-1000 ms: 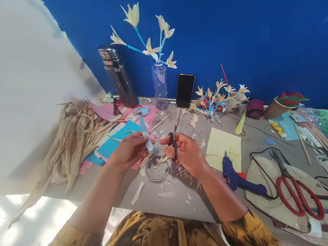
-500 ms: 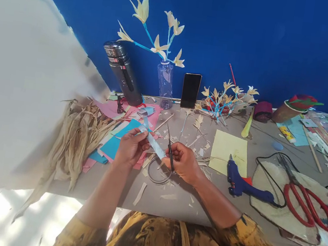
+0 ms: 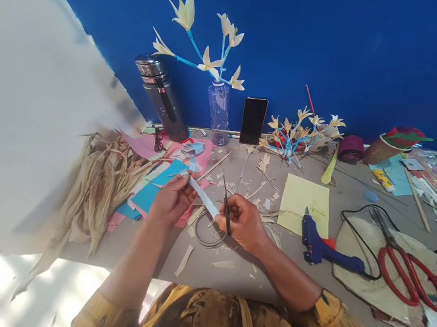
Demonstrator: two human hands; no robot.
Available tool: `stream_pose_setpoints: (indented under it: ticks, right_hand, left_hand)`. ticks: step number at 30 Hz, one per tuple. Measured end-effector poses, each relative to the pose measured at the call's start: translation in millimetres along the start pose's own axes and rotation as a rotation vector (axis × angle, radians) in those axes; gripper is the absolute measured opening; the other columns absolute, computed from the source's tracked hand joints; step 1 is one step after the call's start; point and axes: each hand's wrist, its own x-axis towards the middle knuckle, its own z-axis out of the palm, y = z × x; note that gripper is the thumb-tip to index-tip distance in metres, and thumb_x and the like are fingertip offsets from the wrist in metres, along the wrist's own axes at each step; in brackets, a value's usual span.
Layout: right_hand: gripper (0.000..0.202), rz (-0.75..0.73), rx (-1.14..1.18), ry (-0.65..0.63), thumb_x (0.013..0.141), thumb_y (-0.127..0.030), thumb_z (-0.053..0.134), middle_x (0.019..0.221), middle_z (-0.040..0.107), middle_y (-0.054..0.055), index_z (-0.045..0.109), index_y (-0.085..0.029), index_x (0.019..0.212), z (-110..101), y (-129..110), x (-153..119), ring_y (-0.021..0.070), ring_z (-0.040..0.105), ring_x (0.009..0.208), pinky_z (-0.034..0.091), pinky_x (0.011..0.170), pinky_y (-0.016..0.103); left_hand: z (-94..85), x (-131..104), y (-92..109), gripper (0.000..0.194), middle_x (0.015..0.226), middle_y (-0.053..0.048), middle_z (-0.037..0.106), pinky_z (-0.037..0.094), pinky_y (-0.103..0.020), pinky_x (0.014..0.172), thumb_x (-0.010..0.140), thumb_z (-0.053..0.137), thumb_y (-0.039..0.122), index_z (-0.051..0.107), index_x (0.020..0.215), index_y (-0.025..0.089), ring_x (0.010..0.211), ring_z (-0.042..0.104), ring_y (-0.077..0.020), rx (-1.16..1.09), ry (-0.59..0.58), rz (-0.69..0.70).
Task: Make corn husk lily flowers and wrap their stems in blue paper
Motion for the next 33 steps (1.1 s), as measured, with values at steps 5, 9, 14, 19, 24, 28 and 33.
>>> stream_pose_setpoints:
  ticks: [5,9,14,19,24,28,33]
  right_hand:
    - [0.02,0.022,0.082,-0.024,0.059,-0.026,0.071,0.061,0.053,-0.006,0.059,-0.018,0.072,-4,-7,0,0.0076,0.042,0.053,0.033,0.048,0.019]
    - [0.023,0.016,0.146,0.029,0.058,-0.029,0.073,0.062,0.055,-0.005,0.057,-0.018,0.07,-6,-14,0,0.0083,0.045,0.054,0.036,0.049,0.019]
    - [0.022,-0.012,0.125,0.041,0.06,-0.029,0.073,0.064,0.057,-0.004,0.057,-0.019,0.072,-5,-14,-2,0.0097,0.048,0.058,0.038,0.051,0.02]
    - [0.017,-0.059,-0.069,-0.086,0.067,-0.023,0.069,0.064,0.051,-0.006,0.057,-0.019,0.077,4,-3,-15,0.0073,0.04,0.054,0.032,0.05,0.019]
    - [0.019,-0.054,-0.214,-0.275,0.067,-0.023,0.072,0.06,0.044,-0.009,0.053,-0.019,0.072,0,-5,-20,0.0065,0.032,0.053,0.024,0.048,0.019]
    - [0.018,0.034,-0.311,-0.406,0.071,-0.03,0.072,0.066,0.05,-0.006,0.063,-0.017,0.079,-14,-13,-12,0.0081,0.035,0.058,0.028,0.051,0.02]
    - [0.038,0.128,-0.243,-0.603,0.074,-0.052,0.072,0.069,0.053,-0.004,0.062,-0.016,0.081,-20,-9,-5,0.01,0.042,0.063,0.031,0.056,0.022]
  left_hand:
    - [-8.9,-2,14,0.007,0.078,-0.006,0.073,0.052,-0.022,0.052,0.084,0.067,0.018,0.067,0.088,0.012,0.05,0.057,-0.0084,0.093,-0.015,0.0]
    - [-30.2,-35,25,0.02,0.07,-0.006,0.071,0.053,-0.027,0.055,0.078,0.074,0.032,0.07,0.084,0.014,0.061,0.066,-0.0175,0.453,0.058,0.137]
    - [-40.1,-89,8,0.033,0.057,-0.004,0.065,0.044,-0.024,0.047,0.071,0.08,0.044,0.073,0.073,0.012,0.05,0.056,-0.0134,0.65,0.041,0.099]
    - [-11.8,-103,-28,0.038,0.079,-0.009,0.071,0.049,-0.024,0.048,0.07,0.082,0.046,0.072,0.082,0.012,0.065,0.063,-0.0163,0.194,-0.19,-0.243]
    - [-7.8,-95,-15,0.027,0.072,-0.001,0.067,0.052,-0.021,0.058,0.063,0.089,0.023,0.067,0.076,0.014,0.062,0.061,-0.0108,0.106,-0.111,-0.108]
    - [-25.4,-93,13,0.032,0.073,0.0,0.068,0.052,-0.023,0.062,0.064,0.088,0.022,0.07,0.09,0.016,0.065,0.062,-0.0119,0.211,-0.096,0.008]
    - [-38.5,-92,31,0.048,0.076,-0.001,0.067,0.048,-0.023,0.061,0.071,0.083,0.021,0.066,0.116,0.018,0.063,0.058,-0.011,0.34,-0.224,0.012]
